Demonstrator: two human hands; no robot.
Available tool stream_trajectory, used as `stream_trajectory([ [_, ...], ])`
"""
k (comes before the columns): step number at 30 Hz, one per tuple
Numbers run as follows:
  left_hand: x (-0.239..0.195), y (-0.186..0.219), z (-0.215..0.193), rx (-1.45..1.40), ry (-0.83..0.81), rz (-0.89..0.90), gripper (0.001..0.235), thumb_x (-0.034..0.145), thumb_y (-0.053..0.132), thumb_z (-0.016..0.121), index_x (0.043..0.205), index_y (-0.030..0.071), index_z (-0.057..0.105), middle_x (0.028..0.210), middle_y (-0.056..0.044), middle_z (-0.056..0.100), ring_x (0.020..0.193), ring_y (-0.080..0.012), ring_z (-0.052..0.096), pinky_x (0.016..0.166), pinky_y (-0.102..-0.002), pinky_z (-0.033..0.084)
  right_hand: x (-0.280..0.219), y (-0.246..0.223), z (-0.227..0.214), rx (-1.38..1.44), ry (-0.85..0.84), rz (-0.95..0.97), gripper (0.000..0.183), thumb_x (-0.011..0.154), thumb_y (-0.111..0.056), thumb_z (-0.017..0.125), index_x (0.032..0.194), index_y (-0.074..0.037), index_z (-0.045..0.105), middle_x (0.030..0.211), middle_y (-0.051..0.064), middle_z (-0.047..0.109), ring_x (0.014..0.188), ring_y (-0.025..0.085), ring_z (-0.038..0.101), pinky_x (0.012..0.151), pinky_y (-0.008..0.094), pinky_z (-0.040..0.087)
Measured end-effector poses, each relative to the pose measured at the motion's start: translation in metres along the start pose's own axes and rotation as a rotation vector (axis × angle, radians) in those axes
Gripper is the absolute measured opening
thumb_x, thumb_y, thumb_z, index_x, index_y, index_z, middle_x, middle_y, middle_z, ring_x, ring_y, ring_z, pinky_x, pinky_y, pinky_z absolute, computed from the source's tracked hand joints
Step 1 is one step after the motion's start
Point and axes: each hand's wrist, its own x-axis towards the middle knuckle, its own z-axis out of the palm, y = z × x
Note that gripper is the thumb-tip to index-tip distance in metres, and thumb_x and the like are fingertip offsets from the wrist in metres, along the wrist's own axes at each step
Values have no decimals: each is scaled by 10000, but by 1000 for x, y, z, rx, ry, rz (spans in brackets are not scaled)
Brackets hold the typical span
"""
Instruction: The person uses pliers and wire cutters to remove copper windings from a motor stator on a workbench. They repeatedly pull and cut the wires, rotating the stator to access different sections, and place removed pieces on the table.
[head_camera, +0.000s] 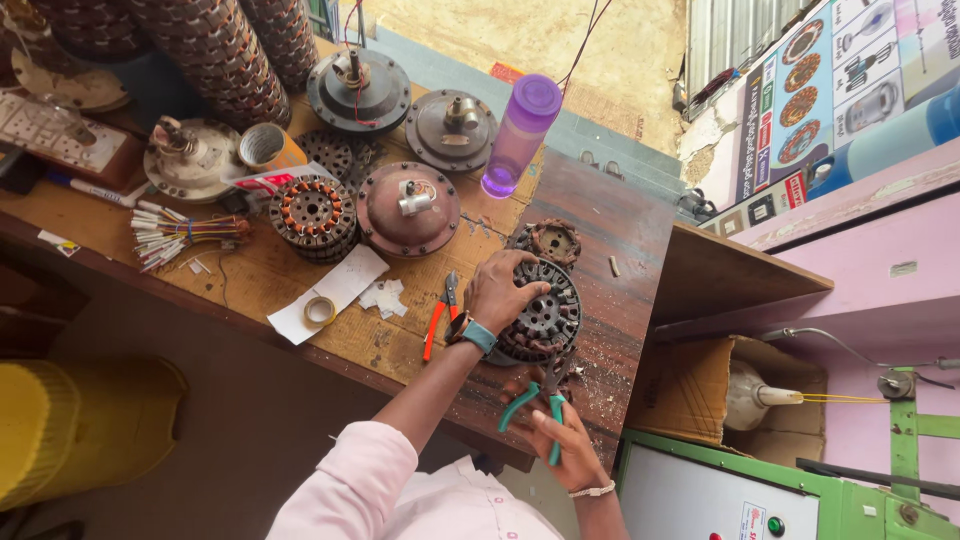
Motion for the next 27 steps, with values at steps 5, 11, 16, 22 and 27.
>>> stream_trajectory([
  [5, 4, 1, -1, -1, -34, -32, 478, 707, 409, 864, 1120, 204, 737, 1245, -31, 702, 1164, -279, 644, 945, -419, 515, -6, -21, -1, 368, -130, 131, 354, 981, -242, 612, 1268, -73, 493, 1034, 69, 632, 978, 234, 650, 870, 510, 575],
  [11, 1, 1, -4, -13, -43, -26, 479, 707, 420, 862, 1118, 204, 741, 1238, -32, 705, 1155, -271, 652, 939, -410, 526, -11, -19, 16, -406, 284, 32, 243, 957, -157, 609, 1195, -112, 630, 836, 31, 596, 720, 130, 597, 630, 354, 559],
  [16, 4, -1, 1, -9, -65, -73, 450, 736, 410, 842, 1124, 209, 736, 1259, -25, 692, 1177, -262, 641, 960, -414, 517, -7, -2, 35, -1063, 492, -426, 175, 1026, -155, 602, 1182, -83, 633, 746, 33, 573, 652, 112, 571, 618, 271, 488],
  [22, 4, -1, 1, 6, -75, -69, 426, 780, 411, 826, 1150, 231, 718, 1275, -27, 672, 1209, -273, 612, 983, -418, 496, -22, 32, -41, -411, 446, -326, 252, 966, -175, 635, 1209, -114, 663, 901, 50, 659, 781, 168, 630, 690, 333, 522],
  [27, -4, 6, 6, 44, 11, -167, 408, 805, 411, 797, 1172, 267, 696, 1247, -22, 646, 1214, -279, 586, 987, -425, 486, -16, 87, -117, -1004, 546, -124, 282, 952, -268, 670, 1202, -147, 715, 1052, 127, 679, 960, 236, 703, 875, 373, 544],
])
